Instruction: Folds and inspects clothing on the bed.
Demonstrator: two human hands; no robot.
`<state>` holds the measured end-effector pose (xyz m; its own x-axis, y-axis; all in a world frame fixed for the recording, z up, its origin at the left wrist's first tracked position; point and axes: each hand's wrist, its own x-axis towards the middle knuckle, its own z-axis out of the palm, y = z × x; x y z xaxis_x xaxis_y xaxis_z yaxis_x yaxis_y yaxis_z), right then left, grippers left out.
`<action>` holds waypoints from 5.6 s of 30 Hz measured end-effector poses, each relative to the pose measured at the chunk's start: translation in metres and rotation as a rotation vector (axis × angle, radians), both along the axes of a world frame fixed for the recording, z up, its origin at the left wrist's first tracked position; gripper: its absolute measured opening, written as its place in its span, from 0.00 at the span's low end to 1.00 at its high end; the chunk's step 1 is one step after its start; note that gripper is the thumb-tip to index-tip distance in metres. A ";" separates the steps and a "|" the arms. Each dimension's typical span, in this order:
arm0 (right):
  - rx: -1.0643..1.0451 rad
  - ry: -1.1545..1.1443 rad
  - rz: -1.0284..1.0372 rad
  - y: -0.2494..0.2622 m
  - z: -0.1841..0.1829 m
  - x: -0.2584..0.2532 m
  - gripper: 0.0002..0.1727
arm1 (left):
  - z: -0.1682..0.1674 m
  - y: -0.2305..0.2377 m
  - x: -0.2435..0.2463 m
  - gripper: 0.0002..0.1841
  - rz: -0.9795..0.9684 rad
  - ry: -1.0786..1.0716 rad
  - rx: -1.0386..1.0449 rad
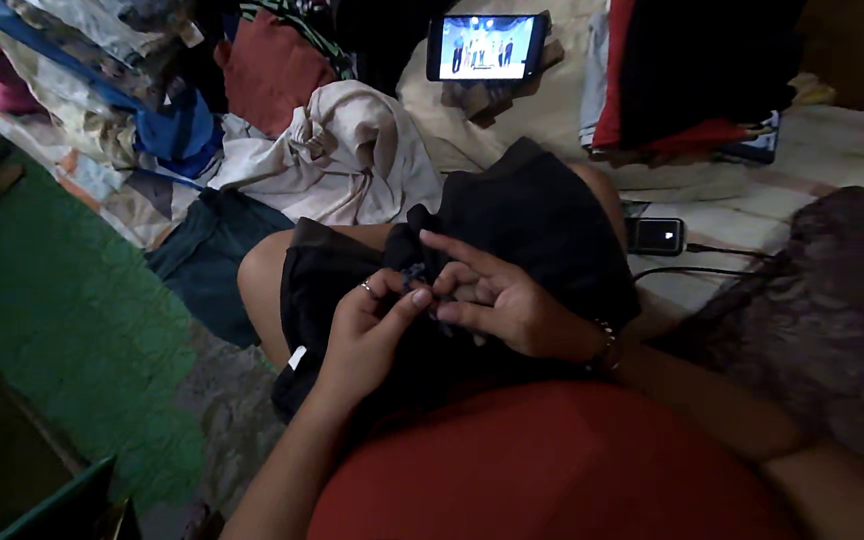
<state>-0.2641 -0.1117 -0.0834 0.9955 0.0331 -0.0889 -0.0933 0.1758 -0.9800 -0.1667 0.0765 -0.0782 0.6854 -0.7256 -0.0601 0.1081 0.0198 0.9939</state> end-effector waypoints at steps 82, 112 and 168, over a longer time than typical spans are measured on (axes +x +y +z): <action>0.544 -0.143 -0.651 -0.112 0.009 -0.042 0.24 | 0.014 0.111 0.071 0.20 0.606 0.246 -0.096; -0.337 -0.516 -0.147 -0.008 0.008 0.004 0.18 | 0.006 -0.027 -0.007 0.14 -0.259 0.578 -0.335; -0.093 -0.625 -0.147 -0.039 0.011 -0.003 0.10 | 0.018 0.003 0.039 0.15 -0.051 0.265 -0.098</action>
